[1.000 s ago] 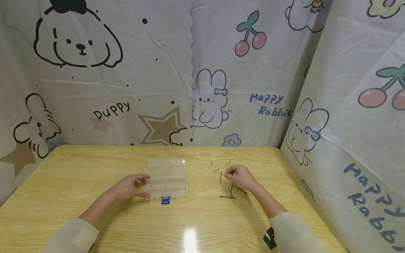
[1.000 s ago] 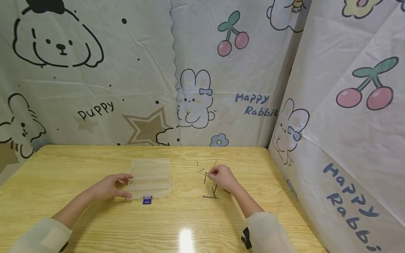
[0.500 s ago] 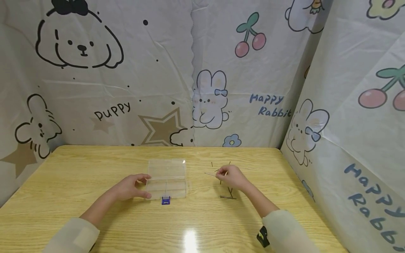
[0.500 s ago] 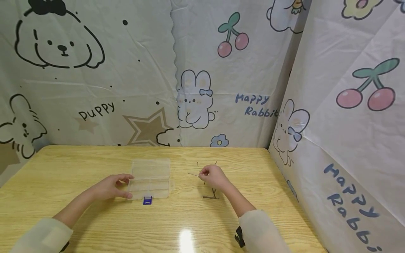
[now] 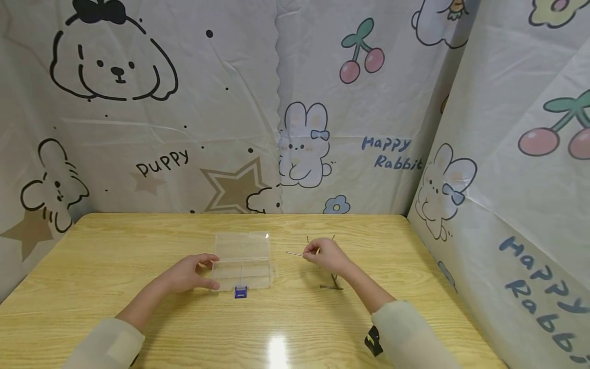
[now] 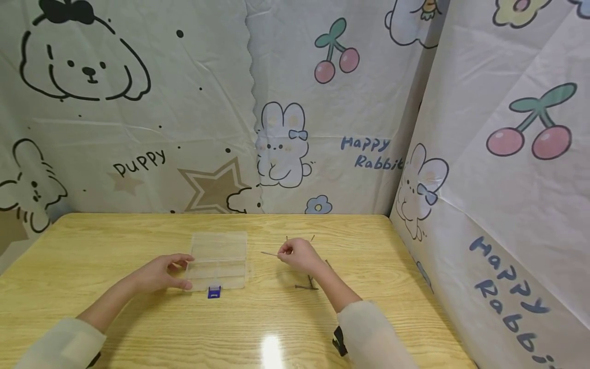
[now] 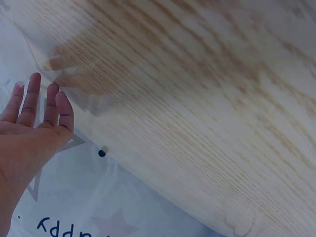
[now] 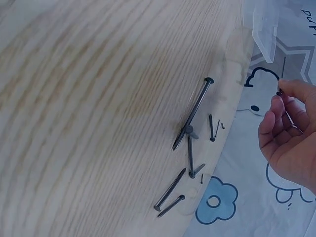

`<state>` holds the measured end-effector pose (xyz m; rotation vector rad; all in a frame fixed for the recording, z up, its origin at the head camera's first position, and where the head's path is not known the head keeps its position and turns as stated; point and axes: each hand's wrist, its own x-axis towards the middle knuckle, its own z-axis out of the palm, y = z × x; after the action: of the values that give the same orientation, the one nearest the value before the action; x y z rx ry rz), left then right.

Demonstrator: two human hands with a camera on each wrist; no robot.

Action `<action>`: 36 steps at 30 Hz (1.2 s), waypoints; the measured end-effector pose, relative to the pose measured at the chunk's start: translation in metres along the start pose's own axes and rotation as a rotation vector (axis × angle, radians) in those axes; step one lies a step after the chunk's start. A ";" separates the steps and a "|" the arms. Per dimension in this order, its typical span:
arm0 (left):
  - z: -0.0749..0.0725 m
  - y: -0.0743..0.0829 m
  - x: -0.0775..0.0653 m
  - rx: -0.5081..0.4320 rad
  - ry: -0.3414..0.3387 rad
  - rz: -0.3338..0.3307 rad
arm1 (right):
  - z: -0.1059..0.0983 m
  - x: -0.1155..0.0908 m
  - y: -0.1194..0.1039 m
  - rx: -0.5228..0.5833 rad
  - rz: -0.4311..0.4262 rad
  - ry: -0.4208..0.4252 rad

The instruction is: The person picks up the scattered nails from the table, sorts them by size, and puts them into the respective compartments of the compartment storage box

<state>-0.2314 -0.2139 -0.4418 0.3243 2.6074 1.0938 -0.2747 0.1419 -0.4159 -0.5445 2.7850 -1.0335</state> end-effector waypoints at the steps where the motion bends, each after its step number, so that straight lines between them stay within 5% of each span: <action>1: 0.000 0.000 0.000 0.001 0.001 0.002 | 0.001 0.001 -0.001 0.001 -0.002 -0.003; 36: -0.001 -0.005 0.002 -0.022 -0.013 0.015 | 0.041 0.023 -0.051 -0.039 -0.155 -0.105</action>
<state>-0.2343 -0.2174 -0.4456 0.3450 2.5833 1.1211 -0.2717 0.0727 -0.4131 -0.8069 2.7115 -0.9507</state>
